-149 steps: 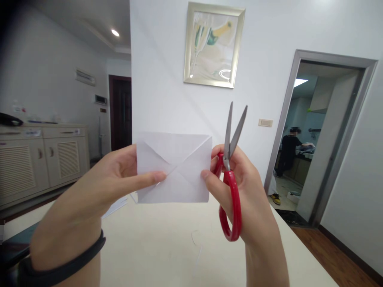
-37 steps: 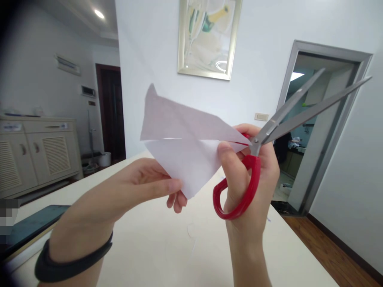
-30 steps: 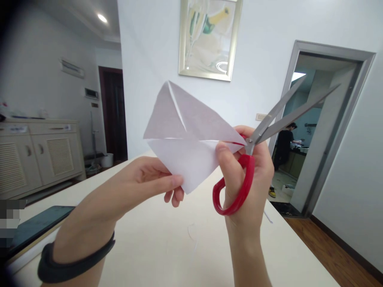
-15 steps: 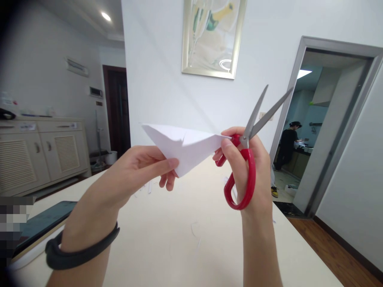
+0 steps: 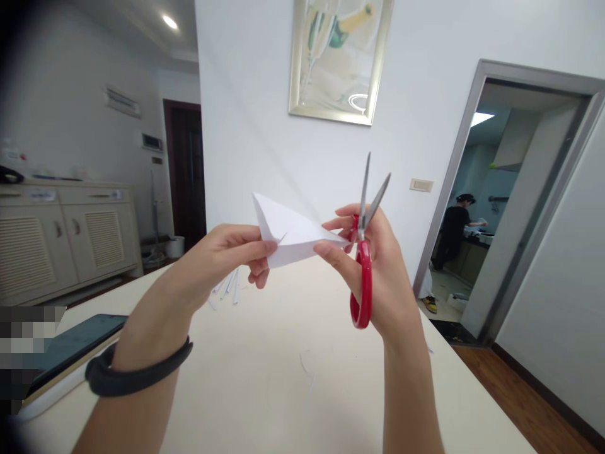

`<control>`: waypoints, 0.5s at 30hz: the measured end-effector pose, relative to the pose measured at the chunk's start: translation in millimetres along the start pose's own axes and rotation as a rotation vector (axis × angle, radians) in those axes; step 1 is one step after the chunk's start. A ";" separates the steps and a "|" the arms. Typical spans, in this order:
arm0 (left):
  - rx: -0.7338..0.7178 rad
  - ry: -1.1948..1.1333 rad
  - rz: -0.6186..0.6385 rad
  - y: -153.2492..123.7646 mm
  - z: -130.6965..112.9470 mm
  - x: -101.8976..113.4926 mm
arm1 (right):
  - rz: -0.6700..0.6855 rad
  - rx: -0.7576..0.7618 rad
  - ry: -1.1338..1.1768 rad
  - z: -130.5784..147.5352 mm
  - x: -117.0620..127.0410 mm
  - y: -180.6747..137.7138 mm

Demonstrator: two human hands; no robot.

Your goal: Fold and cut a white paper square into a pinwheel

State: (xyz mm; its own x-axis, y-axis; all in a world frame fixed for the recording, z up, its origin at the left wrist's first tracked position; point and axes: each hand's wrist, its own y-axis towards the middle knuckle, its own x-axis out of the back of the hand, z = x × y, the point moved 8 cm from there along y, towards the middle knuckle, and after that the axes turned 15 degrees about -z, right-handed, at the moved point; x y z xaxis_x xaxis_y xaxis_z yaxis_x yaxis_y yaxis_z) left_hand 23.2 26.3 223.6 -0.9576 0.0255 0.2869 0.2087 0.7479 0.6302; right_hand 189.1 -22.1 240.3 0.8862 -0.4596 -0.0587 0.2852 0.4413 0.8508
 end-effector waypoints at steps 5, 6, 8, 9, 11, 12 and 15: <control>0.025 0.038 0.101 -5.6 0.1 -6.3 | -0.156 -0.002 -0.048 -1.9 7.9 3.7; 0.020 0.047 0.120 -6.7 -0.7 -8.0 | -0.201 -0.004 -0.053 -3.5 11.1 5.1; -0.003 0.070 0.159 -8.3 -2.5 -11.8 | -0.265 -0.021 -0.049 -9.7 16.6 7.9; -0.019 0.085 0.177 -8.7 -3.4 -13.7 | -0.280 -0.042 -0.031 -14.6 18.6 9.3; -0.057 0.119 0.206 -9.4 -5.3 -17.0 | -0.280 -0.096 0.050 -25.7 20.3 12.1; -0.076 0.134 0.209 -9.6 -6.4 -18.0 | -0.269 -0.121 0.108 -30.6 20.1 13.4; -0.095 0.138 0.204 -10.4 -8.6 -19.8 | -0.205 -0.180 0.289 -38.7 15.9 16.5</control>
State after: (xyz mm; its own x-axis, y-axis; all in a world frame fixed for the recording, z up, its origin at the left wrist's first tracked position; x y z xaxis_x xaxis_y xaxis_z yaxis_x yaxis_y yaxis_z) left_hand 41.6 12.3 217.5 -0.8591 0.0731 0.5066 0.4183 0.6706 0.6126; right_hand 222.0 7.7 233.2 0.8633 -0.3277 -0.3839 0.5033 0.5026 0.7029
